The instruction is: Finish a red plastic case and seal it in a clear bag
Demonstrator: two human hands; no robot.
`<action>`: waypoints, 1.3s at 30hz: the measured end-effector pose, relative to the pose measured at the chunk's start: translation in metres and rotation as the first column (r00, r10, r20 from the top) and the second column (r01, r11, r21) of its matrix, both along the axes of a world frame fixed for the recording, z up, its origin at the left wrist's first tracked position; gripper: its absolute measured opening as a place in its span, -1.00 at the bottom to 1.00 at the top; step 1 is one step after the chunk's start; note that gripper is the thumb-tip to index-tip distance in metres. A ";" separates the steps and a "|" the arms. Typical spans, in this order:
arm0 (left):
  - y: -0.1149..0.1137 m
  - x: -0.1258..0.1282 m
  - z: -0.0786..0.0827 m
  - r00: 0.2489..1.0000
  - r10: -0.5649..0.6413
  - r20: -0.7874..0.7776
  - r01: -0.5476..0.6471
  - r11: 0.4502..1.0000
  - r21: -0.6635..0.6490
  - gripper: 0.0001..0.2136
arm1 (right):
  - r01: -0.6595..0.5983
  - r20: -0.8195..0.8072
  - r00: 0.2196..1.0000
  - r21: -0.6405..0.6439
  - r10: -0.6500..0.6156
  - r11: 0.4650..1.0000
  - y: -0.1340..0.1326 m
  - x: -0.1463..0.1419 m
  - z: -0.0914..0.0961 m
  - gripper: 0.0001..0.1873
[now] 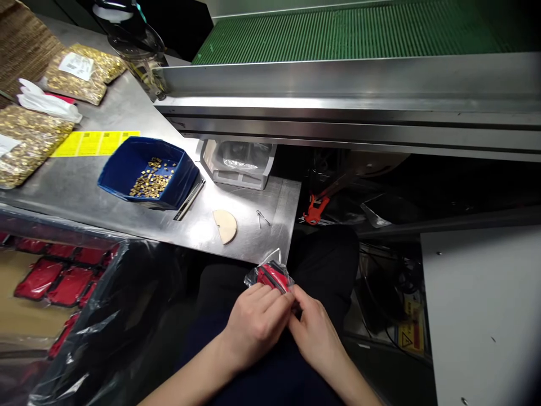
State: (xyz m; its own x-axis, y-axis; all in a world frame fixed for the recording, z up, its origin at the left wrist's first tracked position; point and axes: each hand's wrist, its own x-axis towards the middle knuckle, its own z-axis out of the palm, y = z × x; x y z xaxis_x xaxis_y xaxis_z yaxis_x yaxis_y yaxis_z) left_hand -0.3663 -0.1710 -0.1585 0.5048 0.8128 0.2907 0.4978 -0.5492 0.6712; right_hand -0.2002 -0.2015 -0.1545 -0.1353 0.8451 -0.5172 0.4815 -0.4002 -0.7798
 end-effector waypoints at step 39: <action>0.025 -0.051 -0.029 0.599 0.672 0.435 0.515 0.093 -0.852 -0.50 | 0.064 -0.351 0.932 -0.091 -0.092 0.994 0.033 0.002 0.005 -0.65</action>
State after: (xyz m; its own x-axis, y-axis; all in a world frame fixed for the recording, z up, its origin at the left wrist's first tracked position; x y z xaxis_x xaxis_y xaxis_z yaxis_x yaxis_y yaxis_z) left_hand -0.4176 -0.1463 -0.1879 0.5426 0.6286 -0.5572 -0.3967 0.7765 0.4897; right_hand -0.1986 -0.1690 -0.1494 -0.2571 0.8199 -0.5116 0.1444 -0.4908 -0.8592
